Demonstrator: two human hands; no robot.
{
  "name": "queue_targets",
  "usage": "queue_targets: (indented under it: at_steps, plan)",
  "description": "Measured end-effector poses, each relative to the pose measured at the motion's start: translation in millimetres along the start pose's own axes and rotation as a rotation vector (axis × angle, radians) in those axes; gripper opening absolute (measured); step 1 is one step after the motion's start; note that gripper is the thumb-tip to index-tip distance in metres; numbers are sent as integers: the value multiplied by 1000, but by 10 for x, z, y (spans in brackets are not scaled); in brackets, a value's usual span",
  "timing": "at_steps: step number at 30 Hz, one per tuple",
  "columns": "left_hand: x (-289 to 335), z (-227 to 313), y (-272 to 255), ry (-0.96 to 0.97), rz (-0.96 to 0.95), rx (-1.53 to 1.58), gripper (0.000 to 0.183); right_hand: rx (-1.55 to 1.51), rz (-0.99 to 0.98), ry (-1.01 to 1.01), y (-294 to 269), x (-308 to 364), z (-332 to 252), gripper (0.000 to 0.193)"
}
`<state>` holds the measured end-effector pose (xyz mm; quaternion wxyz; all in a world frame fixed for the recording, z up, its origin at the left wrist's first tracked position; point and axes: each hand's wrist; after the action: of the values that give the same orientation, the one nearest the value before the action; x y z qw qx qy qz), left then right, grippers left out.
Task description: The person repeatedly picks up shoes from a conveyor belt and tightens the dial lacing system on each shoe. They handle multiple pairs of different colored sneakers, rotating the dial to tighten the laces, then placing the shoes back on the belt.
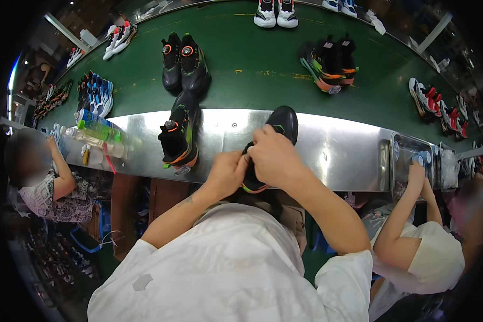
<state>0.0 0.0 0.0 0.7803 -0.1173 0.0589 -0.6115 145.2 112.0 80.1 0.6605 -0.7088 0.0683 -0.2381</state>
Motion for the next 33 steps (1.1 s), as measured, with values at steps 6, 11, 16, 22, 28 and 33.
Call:
queue_targets:
  at_steps: [6,11,16,22,28,33]
  plan:
    - [126,256,-293,128,-84,-128,20,-235,573,-112,139,378,32,83]
    - [-237,809,-288,564,-11,-6,42,-510,499,411,517,710,-38,86]
    - [-331,611,149,590,-382,-273,39,-963,273,586,978,635,-67,49]
    - [-216,353,207,794,-190,-281,55,-988,256,496,802,778,-88,30]
    - [-30,99,277,459,262,61,63,-465,309,240,103,794,254,19]
    - [-17,67,249,279,160,136,42,-275,296,-102,-242,357,336,24]
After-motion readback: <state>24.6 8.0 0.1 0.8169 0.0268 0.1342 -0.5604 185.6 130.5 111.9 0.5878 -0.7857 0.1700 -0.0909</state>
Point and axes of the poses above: each hand's wrist, its own x-axis away from the middle knuckle, its own y-axis out of the palm, z = x × y, and after that the axes turned 13 degrees about x, right-handed
